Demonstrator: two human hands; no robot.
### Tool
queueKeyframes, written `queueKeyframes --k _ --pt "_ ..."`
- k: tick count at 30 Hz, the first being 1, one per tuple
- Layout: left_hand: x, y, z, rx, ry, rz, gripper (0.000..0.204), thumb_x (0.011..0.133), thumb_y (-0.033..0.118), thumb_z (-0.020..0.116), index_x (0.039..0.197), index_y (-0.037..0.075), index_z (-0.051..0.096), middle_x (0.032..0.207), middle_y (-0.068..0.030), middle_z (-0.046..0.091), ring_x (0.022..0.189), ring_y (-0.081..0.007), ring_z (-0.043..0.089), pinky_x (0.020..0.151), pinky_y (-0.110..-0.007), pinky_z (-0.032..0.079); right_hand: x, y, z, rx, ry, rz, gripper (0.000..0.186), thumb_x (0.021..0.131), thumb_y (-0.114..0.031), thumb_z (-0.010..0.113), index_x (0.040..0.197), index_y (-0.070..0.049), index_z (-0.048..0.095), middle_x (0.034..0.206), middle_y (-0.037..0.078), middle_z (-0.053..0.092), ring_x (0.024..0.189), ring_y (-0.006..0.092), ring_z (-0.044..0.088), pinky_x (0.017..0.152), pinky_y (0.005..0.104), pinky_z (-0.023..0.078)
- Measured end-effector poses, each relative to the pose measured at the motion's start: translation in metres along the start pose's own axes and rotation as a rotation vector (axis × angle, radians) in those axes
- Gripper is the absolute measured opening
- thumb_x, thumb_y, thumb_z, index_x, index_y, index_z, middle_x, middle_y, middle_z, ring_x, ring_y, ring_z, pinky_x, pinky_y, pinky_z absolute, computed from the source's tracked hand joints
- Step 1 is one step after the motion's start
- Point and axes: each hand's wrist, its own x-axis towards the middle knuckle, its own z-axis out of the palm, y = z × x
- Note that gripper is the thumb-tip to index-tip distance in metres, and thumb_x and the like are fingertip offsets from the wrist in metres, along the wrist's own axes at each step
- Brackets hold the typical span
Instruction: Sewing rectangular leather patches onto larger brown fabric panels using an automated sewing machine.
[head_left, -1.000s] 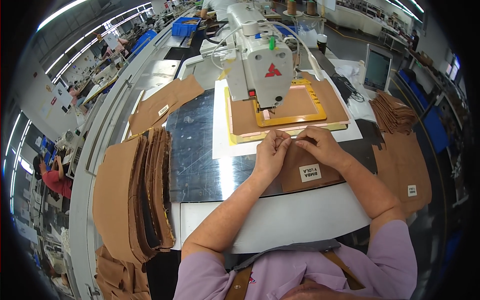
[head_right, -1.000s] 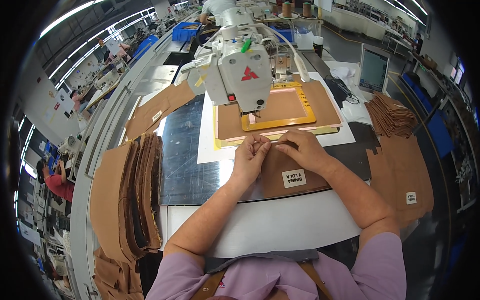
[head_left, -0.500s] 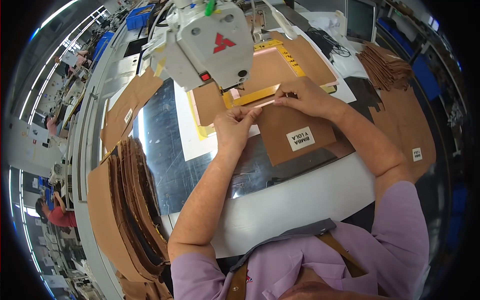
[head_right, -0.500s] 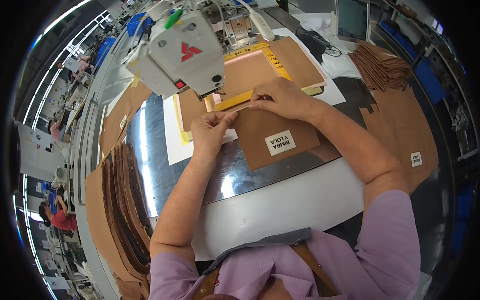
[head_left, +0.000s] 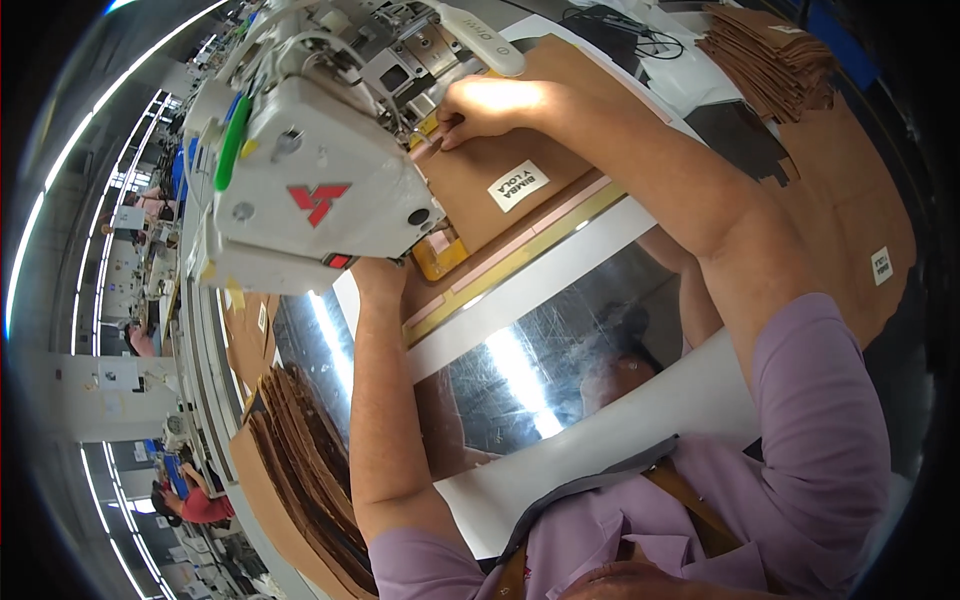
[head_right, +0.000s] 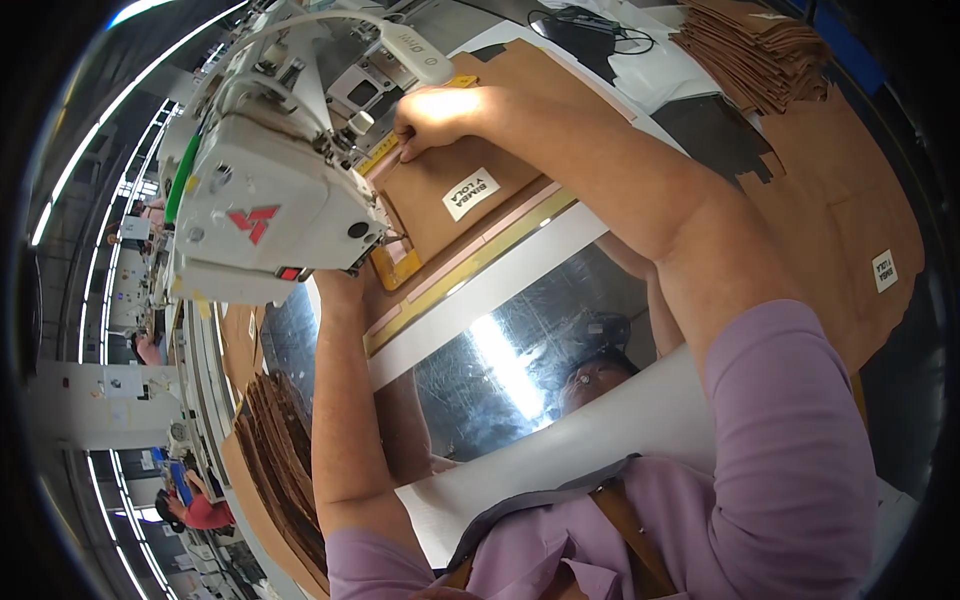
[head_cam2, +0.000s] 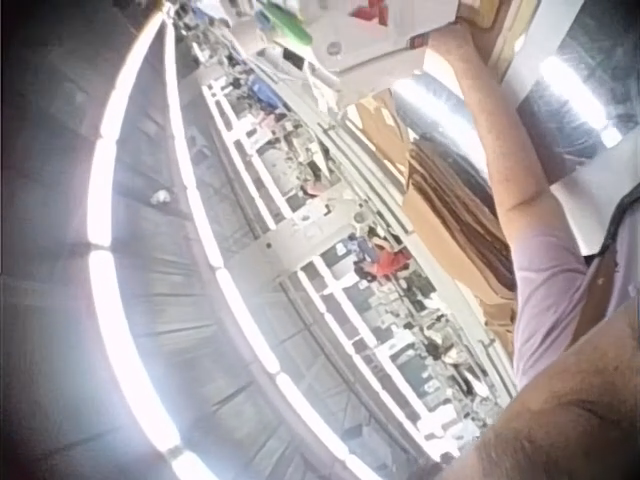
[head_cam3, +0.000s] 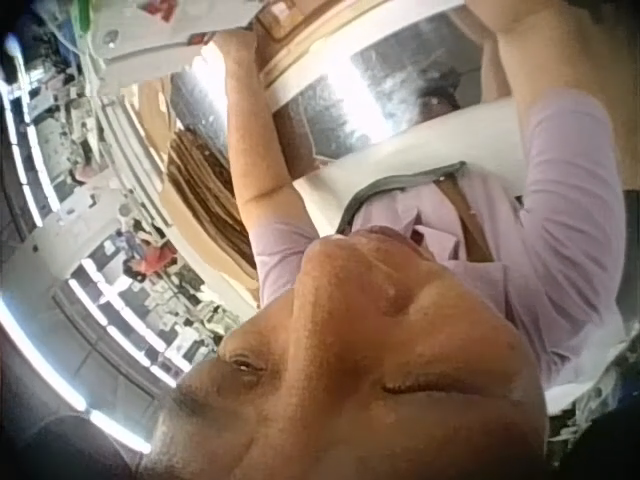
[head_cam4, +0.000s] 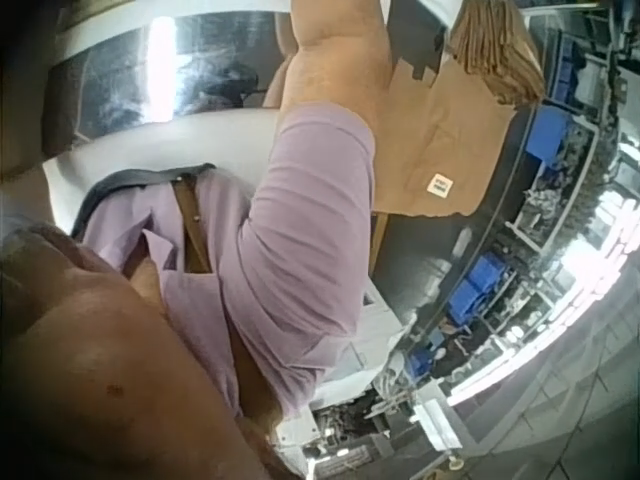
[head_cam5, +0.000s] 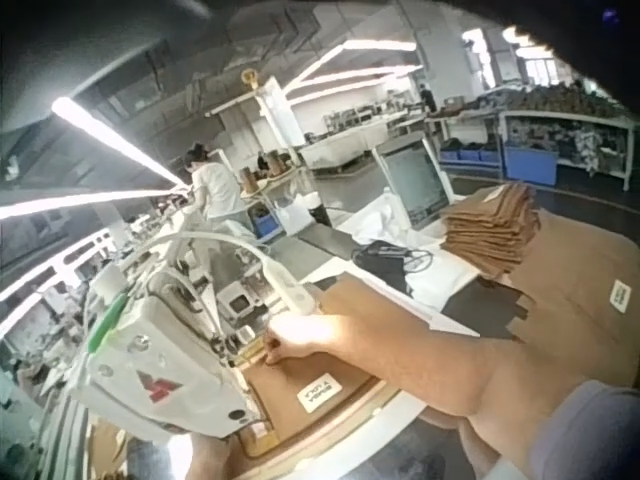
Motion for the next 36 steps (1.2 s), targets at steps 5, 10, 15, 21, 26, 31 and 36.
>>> queueKeyframes --k 5,10,15,21,26,31,36 --pt "0.014 0.003 0.028 -0.064 -0.022 0.164 0.026 0.091 0.002 0.067 0.116 -0.002 0.067 0.12 -0.014 0.068 0.111 -0.0227 0.065 0.093 -0.035 0.052 0.003 -0.002 0.013 -0.061 0.005 0.117 0.022 0.083 -0.03 0.078 0.092 -0.01 0.076 0.088 0.011 0.074 0.087 0.0304 0.07 0.076 0.0438 0.054" --pt "0.024 0.03 0.034 -0.451 -0.185 -0.02 0.021 0.098 0.005 0.063 0.117 -0.003 0.068 0.121 -0.0137 0.069 0.113 -0.0241 0.064 0.1 -0.038 0.05 0.01 0.005 0.019 -0.08 0.036 0.194 0.024 0.079 -0.032 0.081 0.094 -0.014 0.076 0.095 0.009 0.074 0.097 0.0303 0.07 0.079 0.0447 0.055" --pt "0.023 0.039 0.035 0.066 -0.135 0.175 0.028 0.099 0.014 0.066 0.121 -0.002 0.066 0.124 -0.0158 0.067 0.114 -0.0274 0.064 0.1 -0.038 0.05 0.02 -0.001 0.029 -0.18 0.071 0.186 0.024 0.078 -0.031 0.081 0.096 -0.016 0.078 0.1 0.011 0.075 0.1 0.0305 0.071 0.081 0.043 0.057" --pt "0.023 0.052 0.032 0.191 -0.184 0.156 0.045 0.101 0.027 0.064 0.131 -0.006 0.06 0.136 -0.0196 0.06 0.128 -0.0326 0.055 0.113 -0.041 0.039 0.017 0.002 0.033 -0.208 0.1 0.138 0.024 0.079 -0.031 0.08 0.097 -0.014 0.078 0.1 0.015 0.074 0.1 0.0331 0.071 0.081 0.0443 0.057" --pt "0.023 0.07 0.026 0.177 -0.103 0.273 0.044 0.095 0.024 0.071 0.127 -0.005 0.063 0.126 -0.0199 0.063 0.118 -0.0339 0.059 0.105 -0.043 0.044 0.01 0.001 0.035 -0.217 0.144 0.135 0.022 0.082 -0.033 0.077 0.095 -0.016 0.078 0.092 0.014 0.074 0.093 0.0334 0.071 0.079 0.0457 0.056" --pt "0.022 0.076 0.021 0.248 -0.006 0.306 0.036 0.097 0.031 0.066 0.116 0.001 0.067 0.106 -0.0193 0.069 0.098 -0.0379 0.064 0.088 -0.046 0.049 0.009 -0.002 0.037 -0.249 0.188 0.094 0.018 0.082 -0.033 0.075 0.091 -0.018 0.079 0.083 0.013 0.073 0.083 0.0342 0.071 0.074 0.0451 0.056" --pt "0.023 0.082 0.017 0.356 -0.159 0.2 0.031 0.095 0.031 0.065 0.11 0.004 0.068 0.107 -0.0151 0.068 0.101 -0.0347 0.063 0.091 -0.044 0.047 0.002 -0.005 0.03 -0.24 0.162 0.074 0.019 0.084 -0.031 0.074 0.092 -0.014 0.075 0.084 0.014 0.072 0.083 0.0362 0.071 0.074 0.0472 0.056"
